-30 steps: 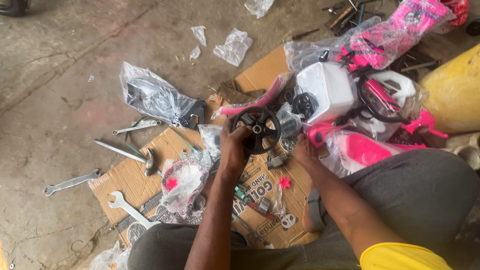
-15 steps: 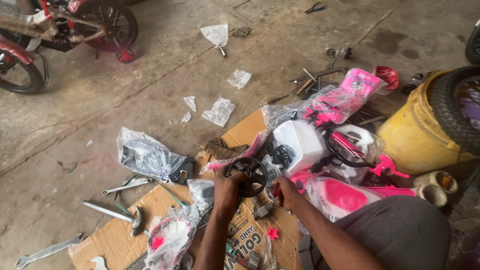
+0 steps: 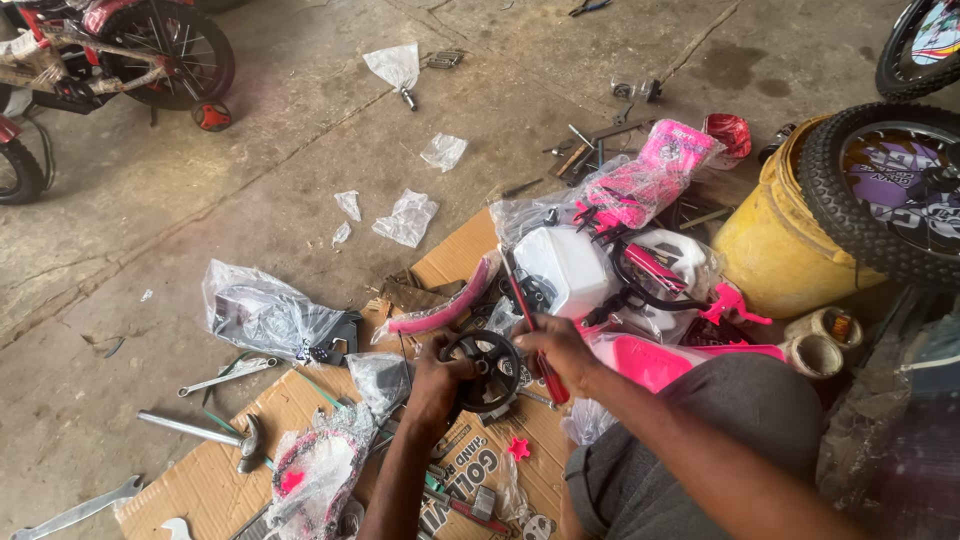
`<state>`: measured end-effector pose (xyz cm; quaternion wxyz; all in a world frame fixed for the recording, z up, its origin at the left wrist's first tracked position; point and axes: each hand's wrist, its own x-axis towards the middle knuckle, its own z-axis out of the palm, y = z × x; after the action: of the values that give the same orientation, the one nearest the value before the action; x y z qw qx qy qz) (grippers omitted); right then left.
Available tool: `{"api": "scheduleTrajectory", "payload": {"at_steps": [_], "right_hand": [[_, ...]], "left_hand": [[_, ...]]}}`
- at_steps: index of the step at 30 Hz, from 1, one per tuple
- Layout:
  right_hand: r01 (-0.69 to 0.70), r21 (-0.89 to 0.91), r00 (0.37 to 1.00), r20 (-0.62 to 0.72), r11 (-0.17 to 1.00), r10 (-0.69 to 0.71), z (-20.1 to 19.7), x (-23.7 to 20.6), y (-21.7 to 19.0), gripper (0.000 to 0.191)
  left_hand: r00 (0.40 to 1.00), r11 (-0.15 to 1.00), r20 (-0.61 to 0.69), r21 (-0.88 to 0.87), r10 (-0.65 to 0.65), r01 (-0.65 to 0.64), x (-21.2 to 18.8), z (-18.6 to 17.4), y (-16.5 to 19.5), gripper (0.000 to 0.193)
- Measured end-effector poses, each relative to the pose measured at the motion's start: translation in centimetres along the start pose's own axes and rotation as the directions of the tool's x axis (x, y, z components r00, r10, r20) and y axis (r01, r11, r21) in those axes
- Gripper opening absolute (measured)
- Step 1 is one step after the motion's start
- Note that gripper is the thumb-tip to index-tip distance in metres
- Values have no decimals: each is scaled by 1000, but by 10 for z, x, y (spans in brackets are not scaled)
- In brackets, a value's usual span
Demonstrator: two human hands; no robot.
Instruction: The person assembles a bicycle wheel hub by inserting a pink plastic star-shaped piece into the center of a black hub. They then use a red screwdriver to tighten a screw into the hub to secure the piece in place.
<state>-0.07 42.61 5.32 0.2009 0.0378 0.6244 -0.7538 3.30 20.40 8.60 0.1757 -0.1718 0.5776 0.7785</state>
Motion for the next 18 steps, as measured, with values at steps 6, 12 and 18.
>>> {"api": "scheduleTrajectory", "payload": {"at_steps": [6,12,18], "right_hand": [[-299,-4,930,222,954,292,15,-5,1,42],[-203,-68,954,210,977,213,18,0,8,47],[-181,-24,968,172,983,182,21,6,34,36]], "left_hand": [[997,998,47,6,56,-56,-6,-4,-3,66],[999,999,-26,16,-40,41,2,-9,-5,71],[990,999,-137,25,-18,22,3,-9,-14,72]]}}
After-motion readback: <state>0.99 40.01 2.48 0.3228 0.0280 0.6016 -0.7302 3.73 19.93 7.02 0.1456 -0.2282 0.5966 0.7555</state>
